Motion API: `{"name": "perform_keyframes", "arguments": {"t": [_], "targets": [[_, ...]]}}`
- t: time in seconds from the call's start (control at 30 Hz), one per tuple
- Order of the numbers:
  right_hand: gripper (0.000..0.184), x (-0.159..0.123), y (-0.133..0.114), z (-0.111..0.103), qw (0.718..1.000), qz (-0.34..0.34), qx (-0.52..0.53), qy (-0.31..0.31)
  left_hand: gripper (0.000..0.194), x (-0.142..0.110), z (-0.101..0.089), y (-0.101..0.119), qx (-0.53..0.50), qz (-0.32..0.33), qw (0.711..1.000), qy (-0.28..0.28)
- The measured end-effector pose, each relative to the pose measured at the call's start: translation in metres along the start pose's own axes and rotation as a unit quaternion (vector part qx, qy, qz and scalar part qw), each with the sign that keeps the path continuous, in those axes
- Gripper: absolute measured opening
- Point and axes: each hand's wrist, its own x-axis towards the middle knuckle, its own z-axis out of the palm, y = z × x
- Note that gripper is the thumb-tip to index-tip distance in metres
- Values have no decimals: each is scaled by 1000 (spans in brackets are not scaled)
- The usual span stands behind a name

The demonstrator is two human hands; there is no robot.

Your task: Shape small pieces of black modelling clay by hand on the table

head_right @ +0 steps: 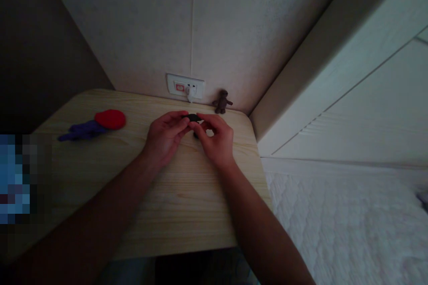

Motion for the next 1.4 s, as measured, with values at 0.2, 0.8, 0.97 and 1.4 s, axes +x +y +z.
{"name": "perform_keyframes", "arguments": {"t": [0.2, 0.8, 0.97, 1.4], "targets": [[19, -1, -5, -1, 997, -39, -60, -35, 31, 1, -4, 2, 16, -13, 1000, -1], [32, 2, -3, 3, 974, 137, 173, -45, 22, 1, -5, -3, 64, -21, 992, -107], [23, 2, -2, 3, 976, 125, 177, -8, 22, -1, 0, -2, 13, -52, 994, -94], [24, -1, -13, -1, 994, -61, -73, -58, 22, -1, -1, 2, 4, -39, 998, -58]]}}
